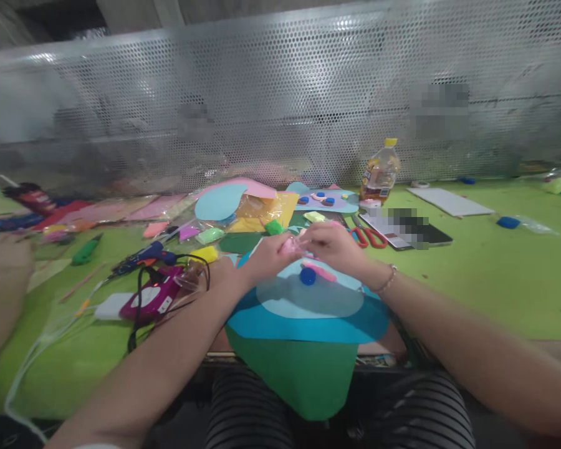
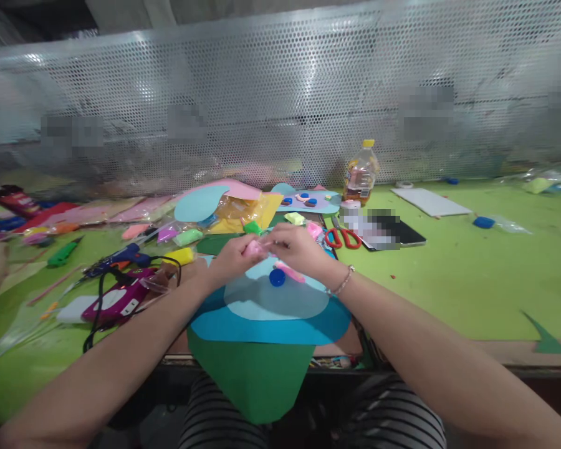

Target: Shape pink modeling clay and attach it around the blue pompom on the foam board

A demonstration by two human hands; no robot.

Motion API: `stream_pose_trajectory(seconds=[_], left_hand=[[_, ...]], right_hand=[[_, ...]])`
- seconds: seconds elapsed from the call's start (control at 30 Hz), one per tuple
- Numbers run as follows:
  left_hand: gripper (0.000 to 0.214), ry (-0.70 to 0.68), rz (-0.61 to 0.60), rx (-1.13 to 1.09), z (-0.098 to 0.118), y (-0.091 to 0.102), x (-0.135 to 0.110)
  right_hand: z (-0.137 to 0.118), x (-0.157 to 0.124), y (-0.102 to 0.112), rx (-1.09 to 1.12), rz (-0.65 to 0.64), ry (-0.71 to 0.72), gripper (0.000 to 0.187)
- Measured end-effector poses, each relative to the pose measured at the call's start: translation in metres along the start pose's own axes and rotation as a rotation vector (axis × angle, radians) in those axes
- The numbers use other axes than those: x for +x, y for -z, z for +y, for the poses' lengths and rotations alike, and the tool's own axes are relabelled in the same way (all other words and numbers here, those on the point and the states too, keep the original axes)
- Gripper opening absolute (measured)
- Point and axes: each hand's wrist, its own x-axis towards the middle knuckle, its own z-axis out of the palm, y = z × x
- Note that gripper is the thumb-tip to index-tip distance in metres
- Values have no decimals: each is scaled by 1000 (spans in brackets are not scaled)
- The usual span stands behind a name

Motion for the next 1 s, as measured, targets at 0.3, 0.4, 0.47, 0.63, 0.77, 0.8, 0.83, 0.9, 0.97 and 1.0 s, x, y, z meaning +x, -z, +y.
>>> stream_pose_trajectory(seconds=[0.3,0.4,0.47,0.63,0.77,0.8,0.83,0.9,0.97,1.0], left_hand=[[33,384,507,114,-43,21,15],[41,472,583,102,-60,21,18],[47,488,563,115,-71,20,19],[48,586,468,140,-87,15,21],[47,537,514,183,-80,14,22],[46,477,525,174,-75,13,21],[45,404,523,159,-69,11,21],[42,252,492,108,-58,7,19],[38,111,425,104,-48,2,17],[36,55,373,120,-44,0,16]], right_hand=[[28,13,24,476,331,-466,21],[21,11,8,658,208,-590,15],[16,9,1,735,178,-615,8],[17,7,-4,812,99,-669,12],[23,5,-9,895,63,-646,13],[23,5,-10,904,53,-641,13],[23,5,-11,901,43,-641,14],[20,4,-12,871,36,-648,15],[17,4,-12,825,40,-654,17],[16,4,-12,803,44,-653,18]])
